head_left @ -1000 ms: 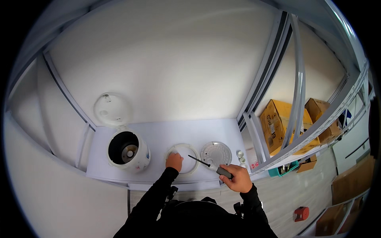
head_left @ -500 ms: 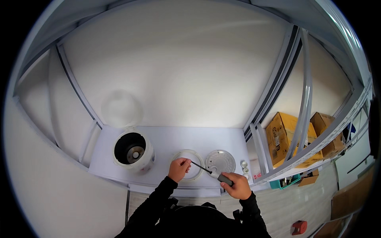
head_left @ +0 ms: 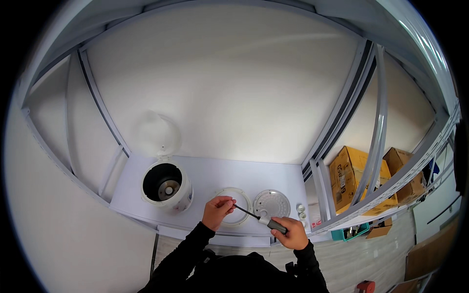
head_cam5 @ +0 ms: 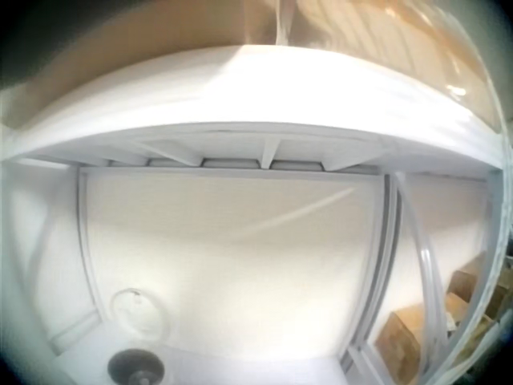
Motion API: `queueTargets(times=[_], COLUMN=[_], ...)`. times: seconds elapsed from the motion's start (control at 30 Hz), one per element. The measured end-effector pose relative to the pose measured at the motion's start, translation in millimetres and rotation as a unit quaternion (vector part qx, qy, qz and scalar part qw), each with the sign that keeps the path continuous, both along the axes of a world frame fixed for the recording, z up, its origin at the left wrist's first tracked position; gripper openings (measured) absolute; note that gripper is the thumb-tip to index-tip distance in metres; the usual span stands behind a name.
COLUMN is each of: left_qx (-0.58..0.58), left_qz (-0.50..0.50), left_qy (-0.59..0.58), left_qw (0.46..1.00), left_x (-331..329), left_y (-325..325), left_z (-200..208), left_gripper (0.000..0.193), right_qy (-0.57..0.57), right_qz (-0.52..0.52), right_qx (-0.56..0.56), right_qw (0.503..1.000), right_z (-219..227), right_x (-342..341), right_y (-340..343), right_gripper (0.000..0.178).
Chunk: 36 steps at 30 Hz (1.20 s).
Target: The person assembles a white cylindrical appliance on a white shelf. They use a screwdriver to attach a white plastic lid to the main body, then place a perforated metal tray inside the unit.
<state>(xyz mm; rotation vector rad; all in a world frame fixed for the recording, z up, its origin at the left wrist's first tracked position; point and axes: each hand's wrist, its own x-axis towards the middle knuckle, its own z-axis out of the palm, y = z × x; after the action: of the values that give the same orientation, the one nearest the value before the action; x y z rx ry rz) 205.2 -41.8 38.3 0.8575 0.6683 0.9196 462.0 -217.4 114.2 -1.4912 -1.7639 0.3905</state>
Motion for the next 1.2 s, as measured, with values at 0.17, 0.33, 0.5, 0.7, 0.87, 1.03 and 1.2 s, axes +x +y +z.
queueTargets(times=[0.17, 0.33, 0.5, 0.7, 0.87, 1.03, 1.2], left_qx=[-0.010, -0.018, 0.000, 0.025, 0.031, 0.042, 0.047], left_qz=[-0.014, -0.028, -0.037, -0.035, -0.021, -0.001, 0.011], left_qy=[-0.023, -0.034, -0.042, -0.026, -0.014, -0.021, -0.054], left_qw=[1.000, 0.999, 0.998, 0.999, 0.999, 0.999, 0.997], left_x=[4, 10, 14, 15, 15, 13, 2], left_y=[-2, -4, -5, -3, -3, 1, 7], left_z=[2, 9, 17, 23, 33, 48, 55], left_gripper=[0.021, 0.019, 0.019, 0.020, 0.020, 0.019, 0.018], right_qy=[-0.003, 0.008, 0.010, -0.026, -0.038, -0.010, 0.040], right_qz=[-0.005, 0.002, -0.026, -0.043, -0.048, -0.033, -0.001], right_qx=[0.007, 0.018, 0.014, 0.028, 0.054, 0.067, 0.027], right_qw=[1.000, 1.000, 1.000, 0.998, 0.997, 0.997, 0.999], right_z=[1, 4, 2, 12, 15, 14, 18], right_x=[0, 1, 2, -1, -5, -15, -26], right_y=[0, -3, -5, -6, -2, 8, 22], right_gripper=[0.040, 0.040, 0.040, 0.042, 0.044, 0.045, 0.040])
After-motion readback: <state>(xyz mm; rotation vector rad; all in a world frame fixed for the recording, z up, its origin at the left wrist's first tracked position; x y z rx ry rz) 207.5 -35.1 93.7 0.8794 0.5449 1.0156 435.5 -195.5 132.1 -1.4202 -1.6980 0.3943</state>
